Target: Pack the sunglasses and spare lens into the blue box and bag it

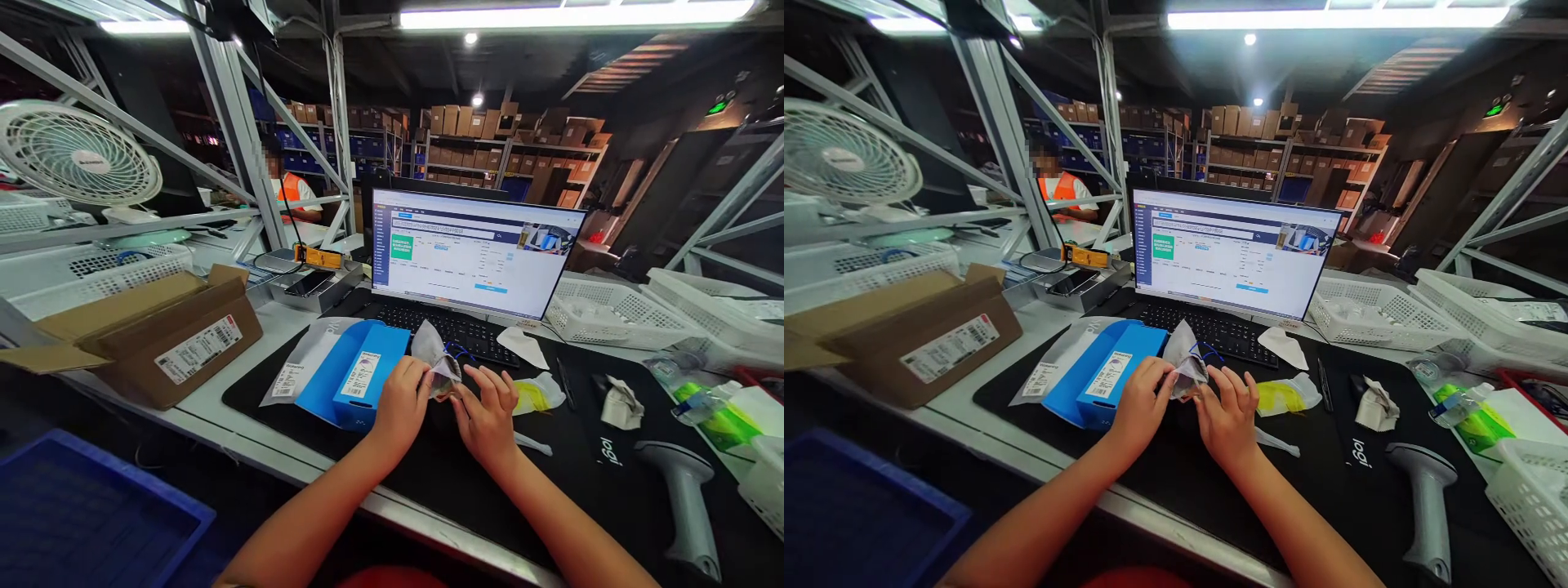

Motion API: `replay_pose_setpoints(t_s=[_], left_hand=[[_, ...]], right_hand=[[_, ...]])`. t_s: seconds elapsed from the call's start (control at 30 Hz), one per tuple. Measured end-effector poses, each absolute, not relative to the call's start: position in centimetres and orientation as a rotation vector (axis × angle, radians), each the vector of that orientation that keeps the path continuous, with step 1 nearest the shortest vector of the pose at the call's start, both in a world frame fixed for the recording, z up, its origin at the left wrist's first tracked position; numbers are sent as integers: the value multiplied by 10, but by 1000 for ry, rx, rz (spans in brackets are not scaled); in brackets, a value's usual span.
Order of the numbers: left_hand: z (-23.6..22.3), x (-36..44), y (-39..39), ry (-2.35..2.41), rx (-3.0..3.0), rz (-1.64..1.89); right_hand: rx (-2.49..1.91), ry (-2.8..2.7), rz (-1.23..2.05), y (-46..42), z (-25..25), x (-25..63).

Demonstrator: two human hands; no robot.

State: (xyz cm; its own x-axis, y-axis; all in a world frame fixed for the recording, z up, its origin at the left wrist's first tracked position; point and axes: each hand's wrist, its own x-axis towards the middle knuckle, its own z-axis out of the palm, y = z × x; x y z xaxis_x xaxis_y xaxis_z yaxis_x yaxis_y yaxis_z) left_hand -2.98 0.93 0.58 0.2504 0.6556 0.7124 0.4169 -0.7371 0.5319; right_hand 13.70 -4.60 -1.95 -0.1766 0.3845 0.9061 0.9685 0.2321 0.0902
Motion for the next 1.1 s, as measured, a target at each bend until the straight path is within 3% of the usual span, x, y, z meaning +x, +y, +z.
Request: replay_pose_setpoints(t_s=[0.57,0.9,1.1], left_hand=[[5,-25,-1,857,2607,1630],[-7,-29,-2,707,2758,1729],[-9,-37,-5,871,2469,1779]], right_hand=[[-1271,-1814,-916,-41,-6,128],[-1202,-2094,-631,-20,12,141],[-1146,-1933,-374,-15,12,143]])
